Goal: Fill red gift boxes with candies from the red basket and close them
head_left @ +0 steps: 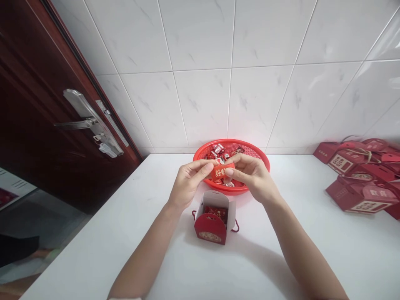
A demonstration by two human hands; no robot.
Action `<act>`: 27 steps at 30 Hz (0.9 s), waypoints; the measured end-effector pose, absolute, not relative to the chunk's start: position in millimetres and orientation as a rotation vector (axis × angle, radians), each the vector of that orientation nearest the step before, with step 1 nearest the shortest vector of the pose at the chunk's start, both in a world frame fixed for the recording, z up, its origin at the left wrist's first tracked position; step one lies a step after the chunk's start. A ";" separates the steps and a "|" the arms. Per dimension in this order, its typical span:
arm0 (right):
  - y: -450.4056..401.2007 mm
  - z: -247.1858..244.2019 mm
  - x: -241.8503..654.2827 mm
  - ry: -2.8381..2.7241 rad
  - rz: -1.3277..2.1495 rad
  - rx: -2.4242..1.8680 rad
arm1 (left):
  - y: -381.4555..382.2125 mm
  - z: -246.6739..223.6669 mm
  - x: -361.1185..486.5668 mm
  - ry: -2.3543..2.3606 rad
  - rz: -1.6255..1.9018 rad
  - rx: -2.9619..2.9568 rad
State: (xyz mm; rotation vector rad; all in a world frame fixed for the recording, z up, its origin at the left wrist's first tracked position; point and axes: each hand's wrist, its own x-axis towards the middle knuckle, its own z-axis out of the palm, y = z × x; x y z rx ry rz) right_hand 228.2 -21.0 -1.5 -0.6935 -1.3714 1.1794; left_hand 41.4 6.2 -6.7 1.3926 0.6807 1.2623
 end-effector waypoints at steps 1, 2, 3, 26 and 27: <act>-20.9 -1.3 229.1 -1.354 1.180 -0.706 | 6.1 -6.0 40.8 0.685 1.277 1.412; -20.8 -1.4 229.5 -1.339 1.175 -0.718 | 5.7 -5.3 40.3 0.691 1.288 1.437; -20.8 -1.6 229.4 -1.327 1.165 -0.727 | 5.0 -4.8 39.9 0.696 1.286 1.461; -25.2 2.5 246.4 -1.740 1.129 -0.906 | 10.0 5.5 2.0 0.820 0.534 2.279; -25.7 1.6 245.9 -1.800 1.113 -0.911 | 9.7 4.8 1.3 0.861 0.407 2.327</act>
